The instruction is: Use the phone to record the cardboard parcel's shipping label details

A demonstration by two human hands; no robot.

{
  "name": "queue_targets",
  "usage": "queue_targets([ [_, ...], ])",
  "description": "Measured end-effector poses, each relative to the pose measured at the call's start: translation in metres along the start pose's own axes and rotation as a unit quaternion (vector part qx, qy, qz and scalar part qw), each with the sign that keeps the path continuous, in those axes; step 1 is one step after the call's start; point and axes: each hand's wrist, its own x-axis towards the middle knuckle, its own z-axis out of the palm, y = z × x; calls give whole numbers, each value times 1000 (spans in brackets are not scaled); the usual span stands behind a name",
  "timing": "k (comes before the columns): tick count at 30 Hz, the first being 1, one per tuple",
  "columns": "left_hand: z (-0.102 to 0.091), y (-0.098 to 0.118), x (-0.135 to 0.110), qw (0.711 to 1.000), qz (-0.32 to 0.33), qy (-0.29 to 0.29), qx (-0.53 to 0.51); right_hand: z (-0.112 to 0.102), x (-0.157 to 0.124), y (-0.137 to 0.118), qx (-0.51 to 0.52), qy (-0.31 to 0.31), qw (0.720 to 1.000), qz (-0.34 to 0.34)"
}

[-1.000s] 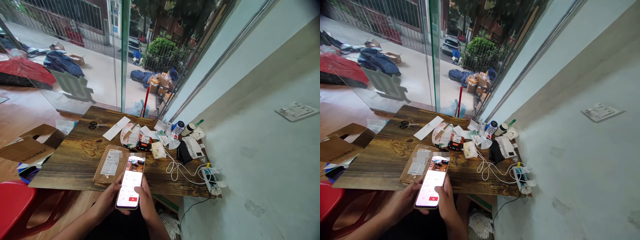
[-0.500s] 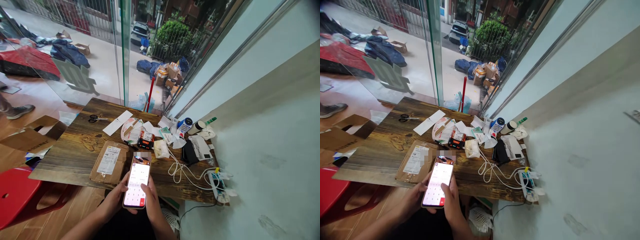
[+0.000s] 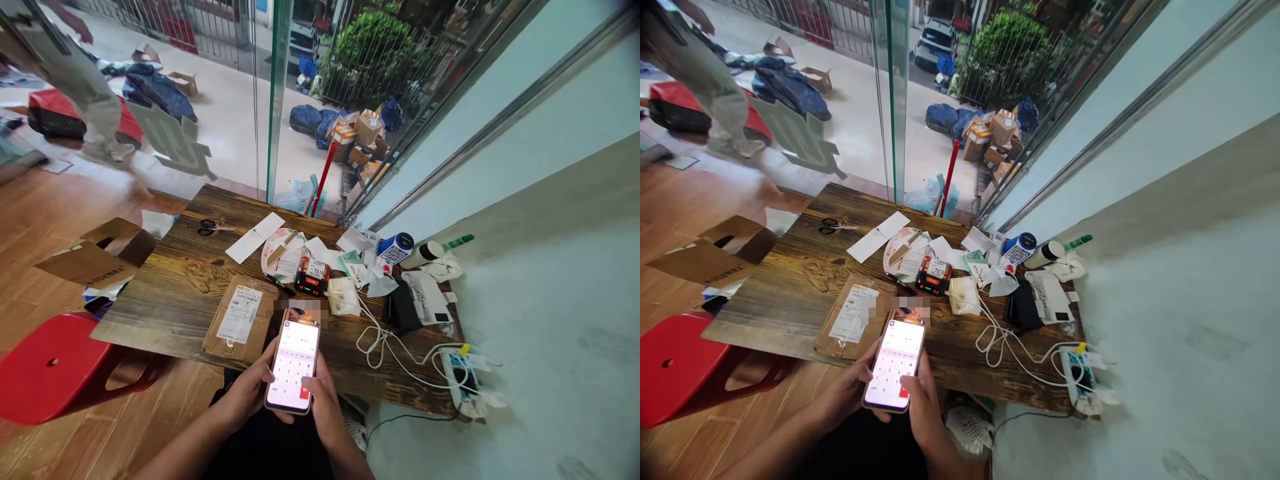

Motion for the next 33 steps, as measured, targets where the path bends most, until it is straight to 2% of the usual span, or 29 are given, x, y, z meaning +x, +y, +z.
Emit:
queue_targets([
  [3, -1, 3, -2, 1000, -3, -1, 8, 9, -1, -2, 0, 5, 1000, -4],
  [6, 2, 6, -4, 1000, 5, -3, 15, 16, 0, 0, -11, 39, 999, -5],
  [15, 2, 1, -5, 999, 14, 20, 47, 19, 2, 17, -63, 88, 993, -51],
  [22, 7, 2, -12, 995, 38, 36, 90, 27, -7, 7, -40, 77, 996, -21],
  [33, -2, -3, -13, 996, 52, 14, 74, 31, -6, 10, -99, 72, 992, -32],
])
